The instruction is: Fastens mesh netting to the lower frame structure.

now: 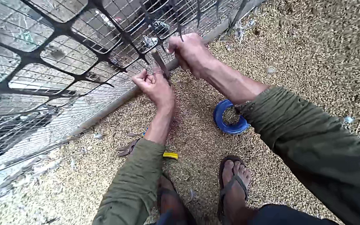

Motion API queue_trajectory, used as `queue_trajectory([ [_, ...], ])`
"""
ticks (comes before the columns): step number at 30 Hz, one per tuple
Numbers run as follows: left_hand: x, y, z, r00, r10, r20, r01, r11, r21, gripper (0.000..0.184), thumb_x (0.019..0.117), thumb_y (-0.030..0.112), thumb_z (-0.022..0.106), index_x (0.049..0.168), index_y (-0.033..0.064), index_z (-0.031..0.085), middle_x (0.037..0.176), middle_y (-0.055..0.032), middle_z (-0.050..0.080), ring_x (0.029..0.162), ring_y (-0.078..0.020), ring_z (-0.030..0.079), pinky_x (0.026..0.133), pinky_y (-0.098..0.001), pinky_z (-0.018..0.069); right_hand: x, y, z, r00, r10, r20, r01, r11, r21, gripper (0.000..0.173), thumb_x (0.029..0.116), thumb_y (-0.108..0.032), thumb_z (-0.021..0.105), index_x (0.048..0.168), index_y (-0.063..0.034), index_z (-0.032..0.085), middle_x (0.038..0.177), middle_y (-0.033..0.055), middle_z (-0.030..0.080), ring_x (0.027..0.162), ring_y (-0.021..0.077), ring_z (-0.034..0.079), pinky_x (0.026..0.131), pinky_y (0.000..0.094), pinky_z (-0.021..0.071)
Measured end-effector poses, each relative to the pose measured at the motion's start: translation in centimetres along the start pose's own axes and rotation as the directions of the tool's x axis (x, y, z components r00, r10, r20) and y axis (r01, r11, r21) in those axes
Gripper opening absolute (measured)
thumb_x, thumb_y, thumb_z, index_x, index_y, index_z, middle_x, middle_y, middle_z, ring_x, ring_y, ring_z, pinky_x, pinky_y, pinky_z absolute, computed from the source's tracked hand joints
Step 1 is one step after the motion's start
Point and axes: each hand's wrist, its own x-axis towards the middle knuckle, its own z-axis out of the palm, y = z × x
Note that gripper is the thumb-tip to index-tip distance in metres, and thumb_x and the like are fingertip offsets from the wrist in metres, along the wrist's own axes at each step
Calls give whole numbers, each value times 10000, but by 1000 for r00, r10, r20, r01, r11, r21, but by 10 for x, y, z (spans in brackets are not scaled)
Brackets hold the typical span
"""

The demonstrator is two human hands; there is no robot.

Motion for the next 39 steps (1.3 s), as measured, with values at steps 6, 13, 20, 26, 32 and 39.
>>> queue_trajectory([
  [6, 0, 4, 0, 1000, -13, -3, 13, 1000, 15, 234, 1061, 157, 571, 1163, 75, 376, 716, 5, 468, 491, -80, 465, 512, -263, 487, 1, -6, 1, 994, 97, 56, -101, 992, 76, 236, 978, -160, 585, 748, -110, 597, 508, -56, 418, 370, 42, 328, 354, 215, 282],
  [13, 2, 5, 2, 1000, -12, -17, 11, 1000, -24, 187, 1061, 94, 544, 1134, 83, 373, 681, 17, 459, 458, -67, 447, 470, -242, 474, 2, -9, 1, 986, 132, 102, -143, 984, 106, 253, 948, -126, 600, 699, -124, 559, 484, -63, 389, 358, 34, 303, 344, 207, 249],
  [20, 3, 6, 0, 1000, 0, -11, -1, 999, -49, 205, 1042, 35, 527, 1193, 57, 389, 720, 9, 475, 491, -76, 491, 500, -255, 513, 8, -9, 5, 980, 146, 137, -163, 979, 121, 269, 924, -99, 609, 674, -134, 514, 484, -62, 350, 365, 38, 265, 355, 206, 213],
  [26, 2, 7, -5, 999, 23, 39, -21, 999, -48, 294, 1055, 34, 477, 1332, -8, 388, 865, -44, 541, 604, -113, 591, 603, -283, 576, 10, -10, 6, 981, 136, 137, -149, 985, 84, 248, 928, -108, 599, 691, -131, 528, 486, -63, 349, 367, 43, 274, 358, 211, 222],
  [32, -4, 7, -14, 995, 41, 88, -43, 999, 19, 405, 1078, 82, 444, 1451, -52, 359, 1117, -115, 580, 826, -147, 658, 716, -291, 582, 10, -11, 7, 983, 138, 125, -148, 986, 76, 277, 932, -123, 602, 668, -136, 518, 488, -61, 362, 369, 42, 278, 363, 215, 229],
  [39, -1, 4, -23, 994, 64, 86, -69, 996, 58, 360, 1082, 118, 459, 1406, -36, 429, 1116, -111, 610, 898, -150, 669, 762, -308, 585, 9, -8, 6, 987, 96, 126, -103, 994, 47, 296, 964, -166, 583, 675, -140, 527, 488, -64, 353, 375, 46, 277, 373, 226, 233],
])
